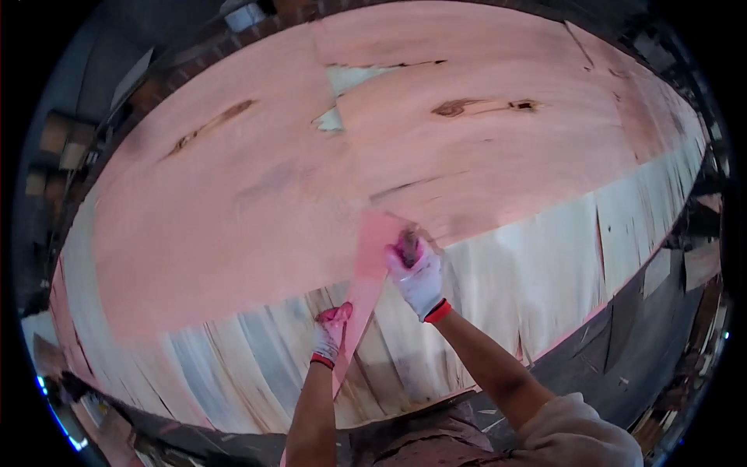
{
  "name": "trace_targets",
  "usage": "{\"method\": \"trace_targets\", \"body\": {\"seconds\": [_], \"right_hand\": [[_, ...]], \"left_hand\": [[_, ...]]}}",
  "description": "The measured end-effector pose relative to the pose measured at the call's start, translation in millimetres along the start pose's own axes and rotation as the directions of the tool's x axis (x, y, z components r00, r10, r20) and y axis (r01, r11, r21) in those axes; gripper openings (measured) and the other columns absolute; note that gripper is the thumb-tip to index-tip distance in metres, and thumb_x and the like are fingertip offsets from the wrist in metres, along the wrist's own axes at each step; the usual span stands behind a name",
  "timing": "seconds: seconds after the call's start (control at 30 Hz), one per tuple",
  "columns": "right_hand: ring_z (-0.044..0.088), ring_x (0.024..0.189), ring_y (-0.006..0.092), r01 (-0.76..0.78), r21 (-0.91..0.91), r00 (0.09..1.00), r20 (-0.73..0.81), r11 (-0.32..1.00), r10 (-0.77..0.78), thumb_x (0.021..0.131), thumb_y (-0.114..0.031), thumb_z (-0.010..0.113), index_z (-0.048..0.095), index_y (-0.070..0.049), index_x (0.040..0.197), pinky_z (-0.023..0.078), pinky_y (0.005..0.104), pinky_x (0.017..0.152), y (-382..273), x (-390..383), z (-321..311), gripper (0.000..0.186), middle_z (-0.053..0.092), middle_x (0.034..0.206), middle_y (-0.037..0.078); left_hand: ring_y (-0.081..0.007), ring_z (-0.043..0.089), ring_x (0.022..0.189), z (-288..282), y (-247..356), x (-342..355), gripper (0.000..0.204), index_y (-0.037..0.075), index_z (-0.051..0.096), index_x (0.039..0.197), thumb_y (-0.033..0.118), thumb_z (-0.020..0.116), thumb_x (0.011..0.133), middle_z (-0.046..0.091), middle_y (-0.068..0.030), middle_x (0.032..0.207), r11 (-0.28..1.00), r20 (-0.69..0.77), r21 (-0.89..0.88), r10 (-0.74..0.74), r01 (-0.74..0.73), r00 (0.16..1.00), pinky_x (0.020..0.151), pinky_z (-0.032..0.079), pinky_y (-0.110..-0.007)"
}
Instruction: The person organizes and aligns large sheets of plywood on a long work surface, handling them by hand and using a small hand scraper to clean or flatten sections. The person moves stacks of material and applies thin pink strips between layers.
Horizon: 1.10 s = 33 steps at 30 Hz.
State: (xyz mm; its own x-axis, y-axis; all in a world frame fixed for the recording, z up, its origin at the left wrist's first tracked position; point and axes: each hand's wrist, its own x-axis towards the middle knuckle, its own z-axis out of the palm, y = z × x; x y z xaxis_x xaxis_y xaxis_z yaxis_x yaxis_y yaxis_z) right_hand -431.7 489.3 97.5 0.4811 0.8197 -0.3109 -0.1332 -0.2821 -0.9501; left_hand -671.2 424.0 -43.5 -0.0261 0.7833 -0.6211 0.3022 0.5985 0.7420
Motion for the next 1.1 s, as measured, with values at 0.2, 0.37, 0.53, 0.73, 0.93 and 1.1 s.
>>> {"method": "trace_targets", "body": {"seconds": [0.2,0.37,0.53,0.73,0.93,1.1], "right_hand": [[0.060,0.078,0.0111,0.561,-0.147,0.770,0.453,0.815,-0.449,0.087,-0.016,0.063,0.059,-0.006,0.103,0.049,0.0275,0.064,-83,24,40,0.020,0.062,0.088,0.001],[0.056,0.066,0.0112,0.717,0.206,0.669,-0.471,0.666,-0.575,0.091,-0.014,0.056,0.059,-0.002,0.096,0.047,0.0253,0.060,-183,123,-10,0.013,0.060,0.079,0.003],[0.065,0.079,0.0245,0.562,-0.755,0.551,0.036,0.339,-0.834,0.087,-0.012,0.054,0.050,-0.004,0.126,0.052,0.0377,0.070,-172,247,8,0.040,0.064,0.104,0.013],[0.063,0.104,0.0317,0.351,-0.936,0.802,0.308,-0.013,-0.512,0.086,-0.008,0.043,0.027,-0.006,0.143,0.050,0.0425,0.086,-100,307,83,0.059,0.053,0.131,0.016],[0.062,0.107,0.0294,0.440,-0.893,0.890,0.447,0.089,0.087,0.083,-0.015,0.048,0.045,-0.005,0.133,0.050,0.0419,0.087,-113,339,120,0.051,0.061,0.117,0.019],[0.059,0.063,0.0163,-0.164,0.253,0.828,0.561,0.953,-0.006,0.082,-0.016,0.048,0.050,0.002,0.122,0.047,0.0292,0.054,-85,422,22,0.044,0.059,0.121,0.018]], "left_hand": [[-0.0091,0.056,0.069,-36,-32,16,0.017,-0.002,0.068,0.087,0.015,0.063,0.089,0.065,-0.0018,0.077,0.952,0.072,0.087,0.288,-0.293,0.955,0.066,0.047,-0.024],[-0.0084,0.054,0.070,-7,25,-3,0.022,-0.001,0.069,0.089,0.021,0.067,0.087,0.064,-0.0014,0.077,0.994,-0.073,-0.082,-0.084,0.078,0.994,0.067,0.046,-0.024],[-0.0100,0.055,0.068,-21,-2,-1,0.023,-0.001,0.069,0.087,0.021,0.067,0.086,0.064,-0.0015,0.074,0.967,-0.101,0.205,0.177,-0.154,0.979,0.065,0.047,-0.026],[-0.0136,0.057,0.062,-3,36,-9,0.033,-0.002,0.069,0.085,0.031,0.065,0.087,0.063,-0.0052,0.067,0.995,-0.086,-0.049,-0.087,0.083,0.992,0.060,0.047,-0.029],[-0.0098,0.051,0.063,-11,31,-9,0.026,-0.003,0.068,0.081,0.023,0.069,0.083,0.062,0.0005,0.072,0.998,-0.138,0.020,-0.063,0.067,0.988,0.060,0.045,-0.027],[-0.0107,0.052,0.064,3,28,-1,0.027,-0.002,0.066,0.080,0.024,0.070,0.083,0.061,-0.0007,0.072,0.999,-0.118,-0.026,-0.033,0.030,0.992,0.061,0.046,-0.027]]}}
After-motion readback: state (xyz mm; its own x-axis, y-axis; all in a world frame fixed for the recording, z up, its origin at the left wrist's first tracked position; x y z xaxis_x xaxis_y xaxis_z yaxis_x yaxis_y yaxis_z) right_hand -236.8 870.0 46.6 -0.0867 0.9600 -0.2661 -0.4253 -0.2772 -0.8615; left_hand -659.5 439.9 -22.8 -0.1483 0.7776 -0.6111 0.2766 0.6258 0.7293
